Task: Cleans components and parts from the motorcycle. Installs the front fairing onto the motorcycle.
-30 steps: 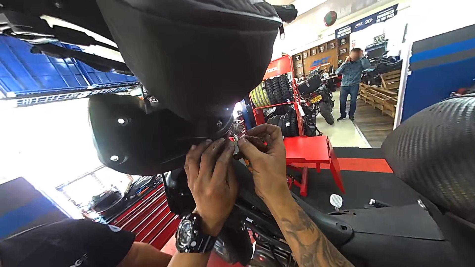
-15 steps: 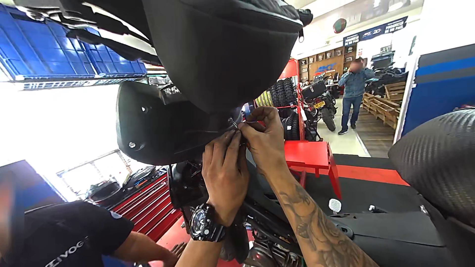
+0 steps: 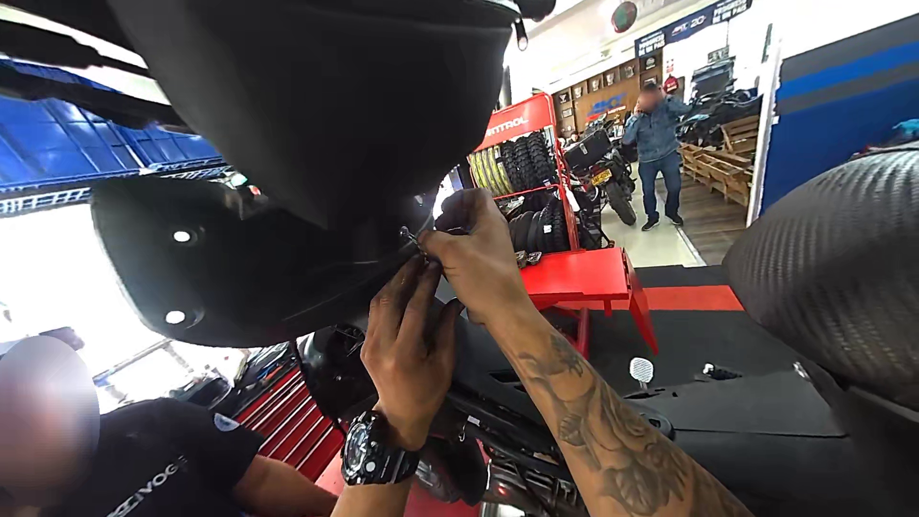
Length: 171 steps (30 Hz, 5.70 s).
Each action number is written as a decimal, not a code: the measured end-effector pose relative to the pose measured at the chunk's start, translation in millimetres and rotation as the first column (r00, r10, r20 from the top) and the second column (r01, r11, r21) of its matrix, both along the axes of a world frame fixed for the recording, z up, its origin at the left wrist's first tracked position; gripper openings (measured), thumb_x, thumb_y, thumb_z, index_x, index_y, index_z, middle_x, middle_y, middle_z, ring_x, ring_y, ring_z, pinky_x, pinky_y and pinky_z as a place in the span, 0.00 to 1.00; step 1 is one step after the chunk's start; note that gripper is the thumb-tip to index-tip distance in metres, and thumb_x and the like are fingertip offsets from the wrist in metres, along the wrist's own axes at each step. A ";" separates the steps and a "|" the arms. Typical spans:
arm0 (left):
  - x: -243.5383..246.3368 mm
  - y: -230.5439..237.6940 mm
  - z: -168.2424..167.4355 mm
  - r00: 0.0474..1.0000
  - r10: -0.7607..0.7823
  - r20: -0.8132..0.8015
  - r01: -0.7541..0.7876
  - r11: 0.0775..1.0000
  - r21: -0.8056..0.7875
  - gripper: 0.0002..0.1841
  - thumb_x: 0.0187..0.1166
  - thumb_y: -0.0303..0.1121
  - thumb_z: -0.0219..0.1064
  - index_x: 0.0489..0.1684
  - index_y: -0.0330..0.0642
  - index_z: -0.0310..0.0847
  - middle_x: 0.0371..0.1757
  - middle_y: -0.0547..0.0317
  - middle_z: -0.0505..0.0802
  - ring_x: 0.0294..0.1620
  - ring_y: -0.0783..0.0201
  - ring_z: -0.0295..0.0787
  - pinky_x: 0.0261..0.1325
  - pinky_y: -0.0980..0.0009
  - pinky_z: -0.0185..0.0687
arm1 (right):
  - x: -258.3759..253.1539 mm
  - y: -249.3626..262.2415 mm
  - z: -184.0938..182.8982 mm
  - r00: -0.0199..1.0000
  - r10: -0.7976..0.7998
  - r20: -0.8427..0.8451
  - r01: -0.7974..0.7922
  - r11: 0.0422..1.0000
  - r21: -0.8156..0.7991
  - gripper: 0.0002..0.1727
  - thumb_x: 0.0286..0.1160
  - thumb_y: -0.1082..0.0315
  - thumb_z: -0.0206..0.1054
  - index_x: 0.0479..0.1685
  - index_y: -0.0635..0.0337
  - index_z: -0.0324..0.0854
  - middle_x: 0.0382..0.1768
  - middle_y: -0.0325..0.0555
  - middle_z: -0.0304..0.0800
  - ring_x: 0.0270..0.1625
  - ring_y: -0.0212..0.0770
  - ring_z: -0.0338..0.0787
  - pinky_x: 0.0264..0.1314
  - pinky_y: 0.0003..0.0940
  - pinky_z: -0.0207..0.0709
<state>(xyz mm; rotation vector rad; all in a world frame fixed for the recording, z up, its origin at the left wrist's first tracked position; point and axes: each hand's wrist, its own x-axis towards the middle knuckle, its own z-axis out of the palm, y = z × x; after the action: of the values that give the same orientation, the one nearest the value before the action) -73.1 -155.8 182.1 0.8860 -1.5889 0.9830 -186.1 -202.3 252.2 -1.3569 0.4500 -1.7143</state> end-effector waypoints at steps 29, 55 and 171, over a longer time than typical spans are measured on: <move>-26.8 -10.1 17.7 0.949 0.317 0.002 -0.316 0.946 0.079 0.21 0.85 0.36 0.63 0.77 0.48 0.78 0.80 0.50 0.81 0.62 0.52 0.90 0.46 0.57 0.88 | -38.8 23.4 -50.5 0.891 -0.442 -0.106 0.360 0.828 -0.429 0.15 0.74 0.74 0.72 0.58 0.52 0.87 0.60 0.43 0.83 0.52 0.32 0.91 0.44 0.29 0.93; -25.4 -13.8 37.0 0.936 0.329 0.124 -0.347 0.921 0.174 0.28 0.80 0.24 0.64 0.80 0.57 0.78 0.77 0.50 0.83 0.32 0.56 0.92 0.25 0.61 0.84 | -28.2 10.2 -63.5 0.804 -0.455 -0.382 0.364 0.886 -0.288 0.26 0.91 0.40 0.46 0.45 0.48 0.81 0.18 0.37 0.80 0.18 0.37 0.81 0.19 0.40 0.76; 108.7 90.2 95.6 0.941 0.049 -0.336 0.018 0.981 0.195 0.23 0.82 0.44 0.71 0.70 0.44 0.79 0.61 0.63 0.91 0.61 0.70 0.89 0.70 0.63 0.85 | -14.7 9.6 -49.4 0.852 -0.468 -0.235 0.363 0.851 -0.379 0.23 0.90 0.60 0.54 0.79 0.56 0.75 0.57 0.51 0.86 0.51 0.46 0.90 0.49 0.47 0.88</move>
<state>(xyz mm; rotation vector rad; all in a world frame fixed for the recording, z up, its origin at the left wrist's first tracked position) 35.6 -65.6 277.7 1.1395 -1.3968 0.6470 -200.8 -192.7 202.8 -1.9029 0.7200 -1.9904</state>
